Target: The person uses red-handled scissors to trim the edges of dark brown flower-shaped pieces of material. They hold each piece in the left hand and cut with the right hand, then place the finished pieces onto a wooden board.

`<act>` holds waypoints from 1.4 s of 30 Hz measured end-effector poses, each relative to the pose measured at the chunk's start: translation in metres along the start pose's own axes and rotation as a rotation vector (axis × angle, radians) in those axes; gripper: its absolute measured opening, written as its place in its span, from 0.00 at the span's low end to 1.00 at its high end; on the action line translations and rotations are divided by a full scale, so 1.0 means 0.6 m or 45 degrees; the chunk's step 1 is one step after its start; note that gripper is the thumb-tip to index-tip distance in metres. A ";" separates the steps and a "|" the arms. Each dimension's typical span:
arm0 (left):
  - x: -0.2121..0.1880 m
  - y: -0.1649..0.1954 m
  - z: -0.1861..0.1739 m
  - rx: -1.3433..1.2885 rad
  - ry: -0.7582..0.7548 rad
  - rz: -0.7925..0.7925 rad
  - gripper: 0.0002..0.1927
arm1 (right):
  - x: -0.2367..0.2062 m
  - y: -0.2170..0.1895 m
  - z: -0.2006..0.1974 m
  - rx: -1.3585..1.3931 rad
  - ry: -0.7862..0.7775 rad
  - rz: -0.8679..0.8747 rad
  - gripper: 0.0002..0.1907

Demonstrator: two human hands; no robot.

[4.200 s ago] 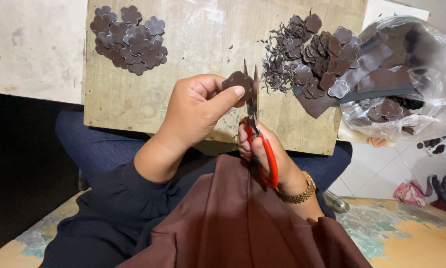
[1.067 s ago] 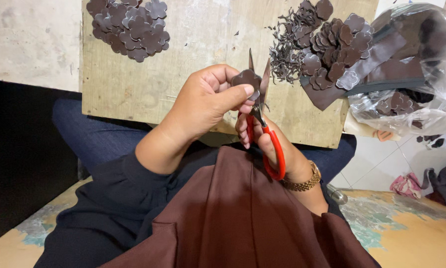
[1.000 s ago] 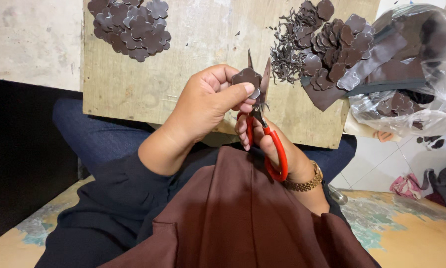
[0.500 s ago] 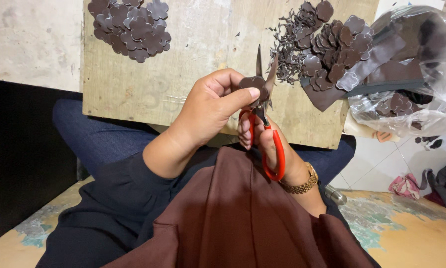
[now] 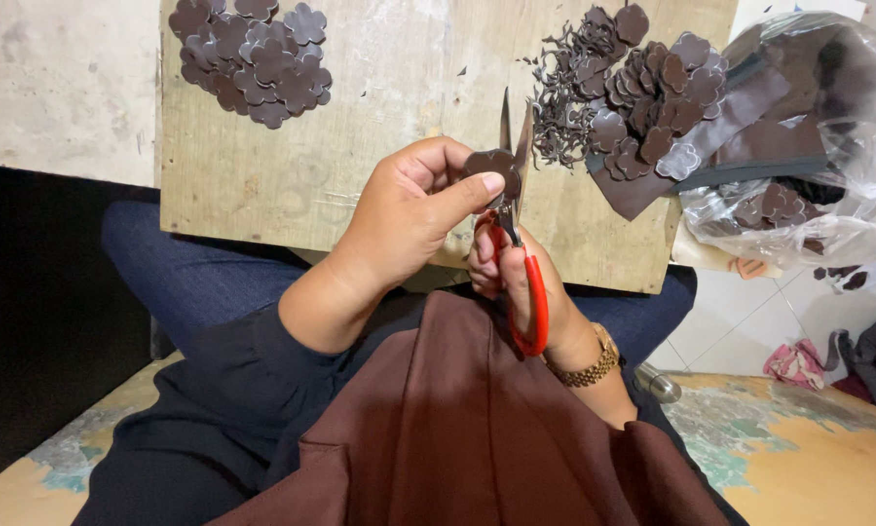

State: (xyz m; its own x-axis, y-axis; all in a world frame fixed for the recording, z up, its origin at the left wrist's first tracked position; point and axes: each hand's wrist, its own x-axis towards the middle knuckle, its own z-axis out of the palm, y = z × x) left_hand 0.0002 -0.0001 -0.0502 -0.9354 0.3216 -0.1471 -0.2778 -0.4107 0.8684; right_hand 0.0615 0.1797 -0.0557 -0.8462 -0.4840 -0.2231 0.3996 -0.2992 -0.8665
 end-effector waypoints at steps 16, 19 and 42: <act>0.002 0.008 -0.005 -0.024 0.058 -0.033 0.06 | -0.006 -0.009 -0.007 0.039 -0.033 0.106 0.28; 0.002 0.009 -0.005 -0.046 0.088 -0.053 0.05 | -0.006 -0.012 -0.008 -0.026 -0.040 0.094 0.28; 0.000 0.030 -0.011 0.066 0.073 -0.010 0.04 | -0.006 -0.009 -0.021 -0.198 -0.130 0.056 0.37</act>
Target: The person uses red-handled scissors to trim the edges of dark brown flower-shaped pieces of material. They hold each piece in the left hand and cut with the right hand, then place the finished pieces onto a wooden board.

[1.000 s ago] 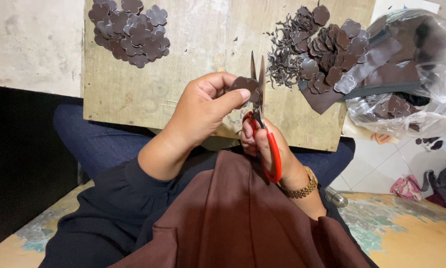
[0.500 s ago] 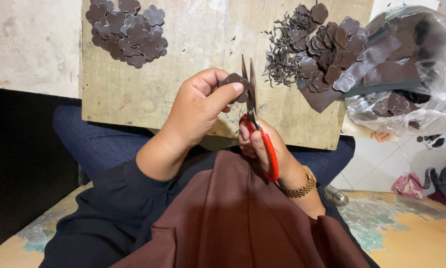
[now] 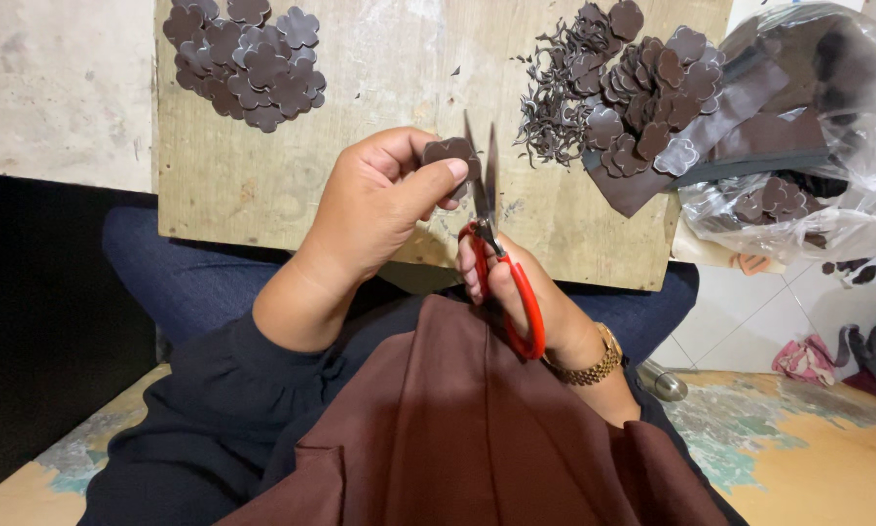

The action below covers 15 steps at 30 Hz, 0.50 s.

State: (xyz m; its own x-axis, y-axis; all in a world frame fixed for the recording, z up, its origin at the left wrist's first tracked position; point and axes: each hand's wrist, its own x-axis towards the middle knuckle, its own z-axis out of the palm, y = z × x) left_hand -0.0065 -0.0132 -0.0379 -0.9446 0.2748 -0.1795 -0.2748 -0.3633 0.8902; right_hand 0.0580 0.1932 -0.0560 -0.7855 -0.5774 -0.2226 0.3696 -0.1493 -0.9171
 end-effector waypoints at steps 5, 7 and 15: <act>0.001 -0.008 0.000 -0.005 -0.002 -0.033 0.04 | 0.001 0.001 0.001 -0.049 -0.025 -0.021 0.37; -0.001 -0.010 0.002 0.022 0.003 -0.049 0.04 | -0.001 0.001 0.002 -0.014 -0.016 -0.017 0.37; -0.002 0.002 0.000 0.059 -0.027 0.001 0.03 | -0.002 0.001 -0.002 -0.061 -0.046 -0.005 0.37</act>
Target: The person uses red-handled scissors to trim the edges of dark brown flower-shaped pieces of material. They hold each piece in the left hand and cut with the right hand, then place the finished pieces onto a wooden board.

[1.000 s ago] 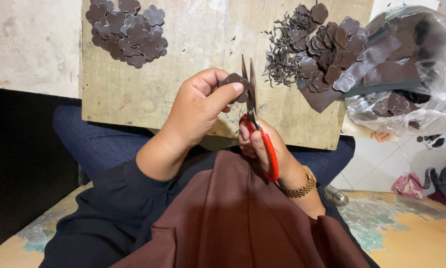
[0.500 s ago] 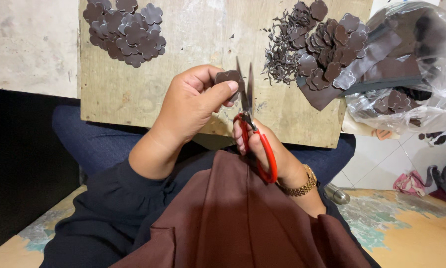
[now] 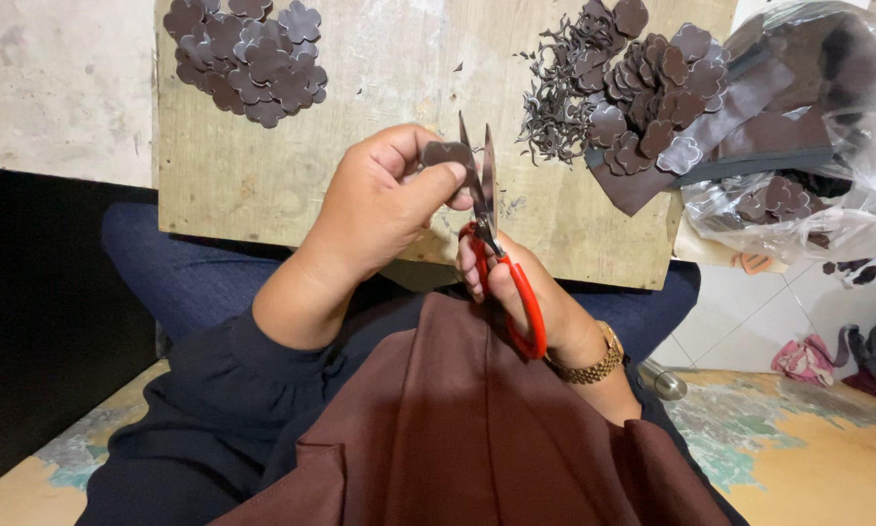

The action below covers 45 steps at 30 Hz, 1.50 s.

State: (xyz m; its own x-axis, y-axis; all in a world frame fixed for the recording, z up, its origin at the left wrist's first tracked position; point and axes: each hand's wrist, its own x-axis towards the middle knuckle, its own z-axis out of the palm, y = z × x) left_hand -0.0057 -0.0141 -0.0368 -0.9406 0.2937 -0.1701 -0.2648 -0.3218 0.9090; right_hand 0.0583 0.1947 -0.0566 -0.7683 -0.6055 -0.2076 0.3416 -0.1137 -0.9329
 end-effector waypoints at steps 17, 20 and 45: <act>-0.016 0.025 0.004 0.112 0.067 -0.077 0.05 | -0.010 -0.007 0.004 -0.131 -0.027 -0.033 0.46; -0.019 0.025 0.009 0.124 0.090 -0.086 0.06 | -0.012 -0.012 0.005 -0.161 -0.025 -0.039 0.45; -0.010 0.009 0.008 0.011 0.073 -0.122 0.06 | -0.009 -0.015 0.010 0.156 -0.012 0.051 0.35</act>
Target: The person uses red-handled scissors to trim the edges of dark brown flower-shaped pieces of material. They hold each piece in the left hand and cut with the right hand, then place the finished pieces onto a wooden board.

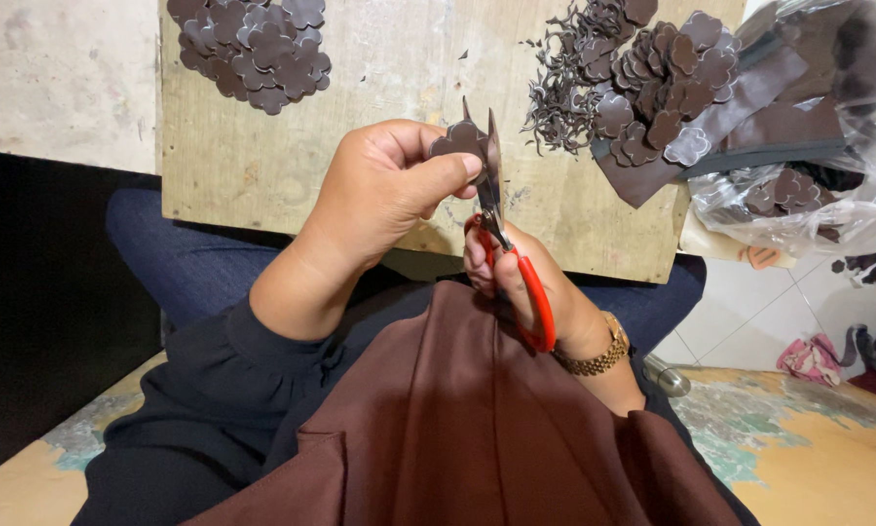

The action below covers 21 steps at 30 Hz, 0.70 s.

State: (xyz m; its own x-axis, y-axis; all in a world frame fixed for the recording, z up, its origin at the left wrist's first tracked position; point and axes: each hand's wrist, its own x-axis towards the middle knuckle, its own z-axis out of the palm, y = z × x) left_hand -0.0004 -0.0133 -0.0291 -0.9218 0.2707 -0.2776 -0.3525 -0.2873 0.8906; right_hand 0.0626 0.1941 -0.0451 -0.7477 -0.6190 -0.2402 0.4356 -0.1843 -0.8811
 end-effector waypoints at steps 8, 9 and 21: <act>0.002 0.000 0.000 -0.041 -0.011 0.020 0.05 | -0.002 0.000 -0.008 -0.049 -0.019 -0.032 0.35; 0.002 0.000 -0.001 -0.034 -0.015 0.027 0.05 | -0.002 0.001 -0.008 -0.054 -0.022 -0.029 0.35; -0.003 0.002 -0.002 0.048 -0.039 0.034 0.05 | 0.000 0.007 -0.011 -0.098 -0.047 -0.082 0.41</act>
State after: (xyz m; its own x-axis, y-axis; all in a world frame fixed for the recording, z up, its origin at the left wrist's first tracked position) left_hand 0.0005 -0.0152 -0.0278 -0.9252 0.2917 -0.2428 -0.3209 -0.2599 0.9107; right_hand 0.0611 0.1986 -0.0515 -0.7535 -0.6357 -0.1678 0.3460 -0.1663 -0.9234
